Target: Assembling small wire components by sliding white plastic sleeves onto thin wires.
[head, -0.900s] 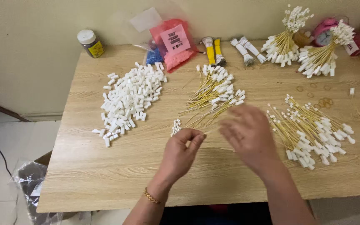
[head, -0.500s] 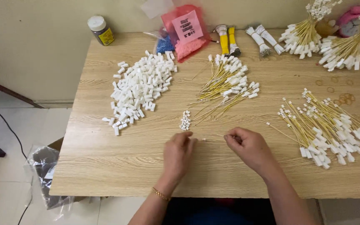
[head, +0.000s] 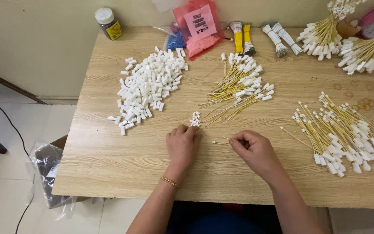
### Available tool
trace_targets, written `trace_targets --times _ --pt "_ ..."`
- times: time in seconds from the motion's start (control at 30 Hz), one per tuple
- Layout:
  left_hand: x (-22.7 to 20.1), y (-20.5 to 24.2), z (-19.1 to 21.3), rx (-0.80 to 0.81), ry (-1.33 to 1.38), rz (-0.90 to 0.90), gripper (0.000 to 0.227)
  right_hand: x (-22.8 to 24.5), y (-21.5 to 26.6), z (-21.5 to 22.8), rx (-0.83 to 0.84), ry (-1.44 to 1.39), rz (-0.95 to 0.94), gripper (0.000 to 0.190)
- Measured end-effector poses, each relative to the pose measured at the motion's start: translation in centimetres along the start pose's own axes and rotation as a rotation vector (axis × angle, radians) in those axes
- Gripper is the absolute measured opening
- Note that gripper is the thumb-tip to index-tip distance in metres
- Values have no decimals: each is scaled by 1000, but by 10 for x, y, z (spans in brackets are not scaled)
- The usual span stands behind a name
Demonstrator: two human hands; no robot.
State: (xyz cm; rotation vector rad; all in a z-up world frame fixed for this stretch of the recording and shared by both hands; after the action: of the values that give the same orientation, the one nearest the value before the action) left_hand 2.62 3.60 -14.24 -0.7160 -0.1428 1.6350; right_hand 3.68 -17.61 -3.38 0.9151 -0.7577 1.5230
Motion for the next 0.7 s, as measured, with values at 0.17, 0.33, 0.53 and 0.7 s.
trace_targets --times 0.17,0.33,0.53,0.7 --pt "1 -3 -9 -45 -25 -39 13 3 -1 -4 19 -39 15 7" --pt "7 -3 -19 -67 -36 -76 14 14 -3 1 10 -45 34 10" --pt "-9 -13 7 -104 9 -89 13 24 -8 7 -56 -28 164 5" --pt "-57 -34 69 59 983 341 4 46 -6 14 -132 -12 258 5"
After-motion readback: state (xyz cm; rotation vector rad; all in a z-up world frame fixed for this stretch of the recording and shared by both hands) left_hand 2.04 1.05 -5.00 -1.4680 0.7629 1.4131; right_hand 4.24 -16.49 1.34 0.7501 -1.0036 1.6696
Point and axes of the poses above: each hand's wrist, its own y-axis away from the middle knuckle, its own z-axis out of the back of the hand, x = y × z, the point moved 1 cm from there along -y, towards the middle knuckle, and after that the axes turned 5 degrees about -x, right-handed, at the moved point
